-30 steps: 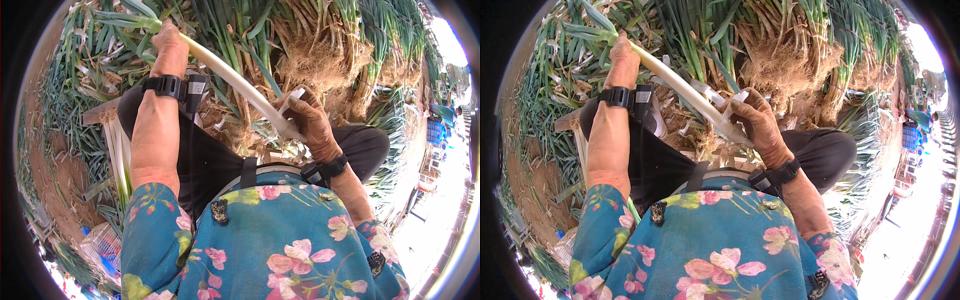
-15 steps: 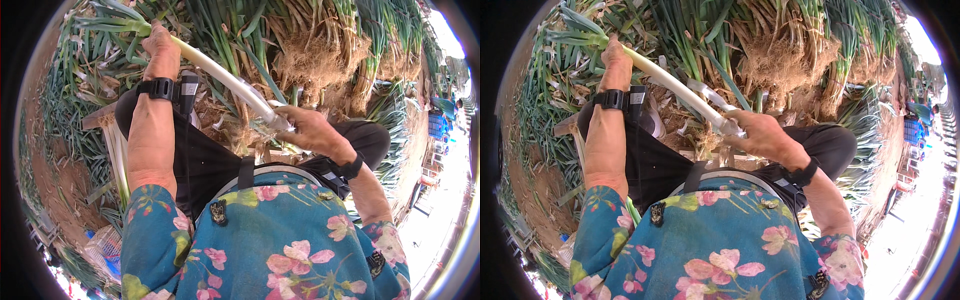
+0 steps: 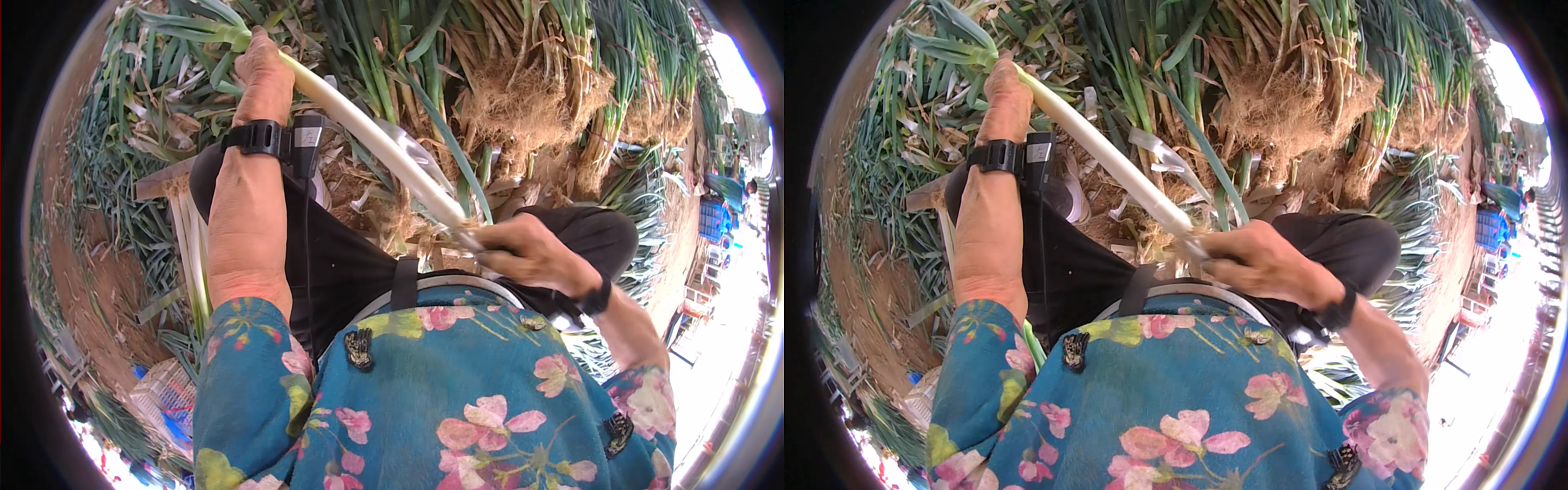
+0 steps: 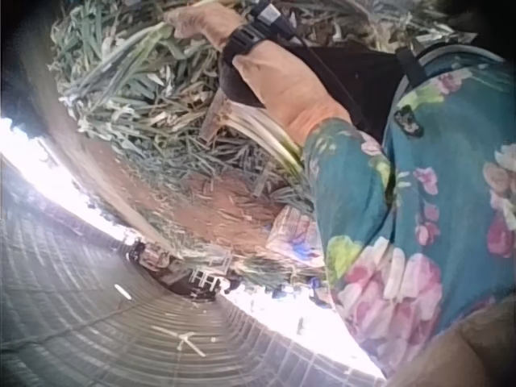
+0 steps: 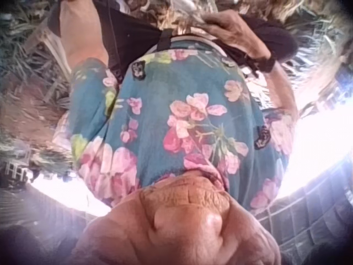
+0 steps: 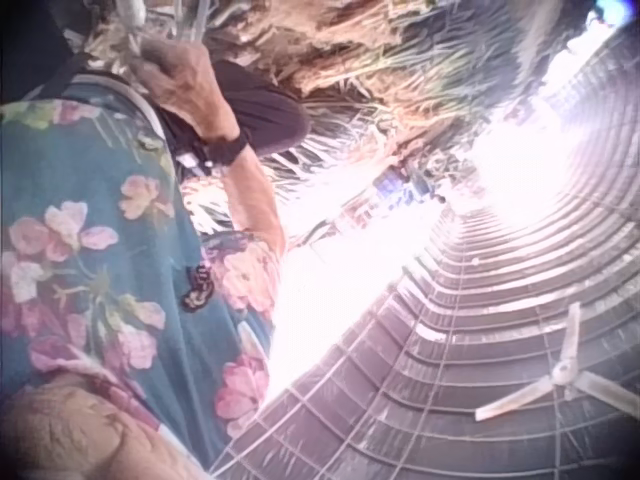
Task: The person cleans leeks by hand by peeling away the outer layers and pulling off the roots. They place the cleaned leeks into a metal frame and then gather more from a large pile to repeat the process.
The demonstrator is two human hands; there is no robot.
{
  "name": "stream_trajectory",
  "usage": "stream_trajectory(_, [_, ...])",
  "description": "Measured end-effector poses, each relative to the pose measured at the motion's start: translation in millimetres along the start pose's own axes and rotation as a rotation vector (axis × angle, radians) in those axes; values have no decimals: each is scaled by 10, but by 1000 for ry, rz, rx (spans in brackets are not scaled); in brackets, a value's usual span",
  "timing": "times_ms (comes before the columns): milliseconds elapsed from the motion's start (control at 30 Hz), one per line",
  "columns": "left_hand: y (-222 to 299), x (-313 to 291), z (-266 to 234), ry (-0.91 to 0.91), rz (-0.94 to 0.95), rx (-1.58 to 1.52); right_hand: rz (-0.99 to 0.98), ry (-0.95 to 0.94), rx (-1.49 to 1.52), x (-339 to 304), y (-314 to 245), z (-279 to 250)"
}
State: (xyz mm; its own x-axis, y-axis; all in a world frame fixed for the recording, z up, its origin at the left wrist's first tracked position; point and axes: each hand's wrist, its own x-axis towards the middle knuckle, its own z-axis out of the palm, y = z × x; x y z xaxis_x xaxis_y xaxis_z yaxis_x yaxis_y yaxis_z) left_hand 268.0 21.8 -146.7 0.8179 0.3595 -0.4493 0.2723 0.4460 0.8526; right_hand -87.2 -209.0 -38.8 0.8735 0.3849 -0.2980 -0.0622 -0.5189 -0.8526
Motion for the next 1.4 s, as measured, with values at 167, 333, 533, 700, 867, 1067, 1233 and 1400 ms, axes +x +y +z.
stream_trajectory(167, [-23, 83, -12, 50, -77, 130, 14, 240, 452, -647, -391, -287])
stream_trajectory(333, [26, 94, -72, 120, -26, -7, 278, 431, 1000, -851, -231, -522])
stream_trajectory(533, [-225, -191, 181, 125, -63, -123, -92, 272, -1259, -433, 731, -607])
stream_trajectory(700, [-323, 238, -77, 50, 336, 648, 340, 334, -215, 509, 49, -195])
stream_trajectory(867, [-122, -17, 28, 82, -4, -56, 294, 314, -556, 760, 157, 14])
stream_trajectory(1067, [-531, 328, -100, -132, 393, 659, 131, 454, -767, 686, 469, 156])
stream_trajectory(1233, [-739, 640, -230, -62, 77, 458, 324, 316, -726, 886, 661, 376])
stream_trajectory(1400, [-793, 485, -28, -25, 293, 59, 291, 459, -468, 804, 593, 363])
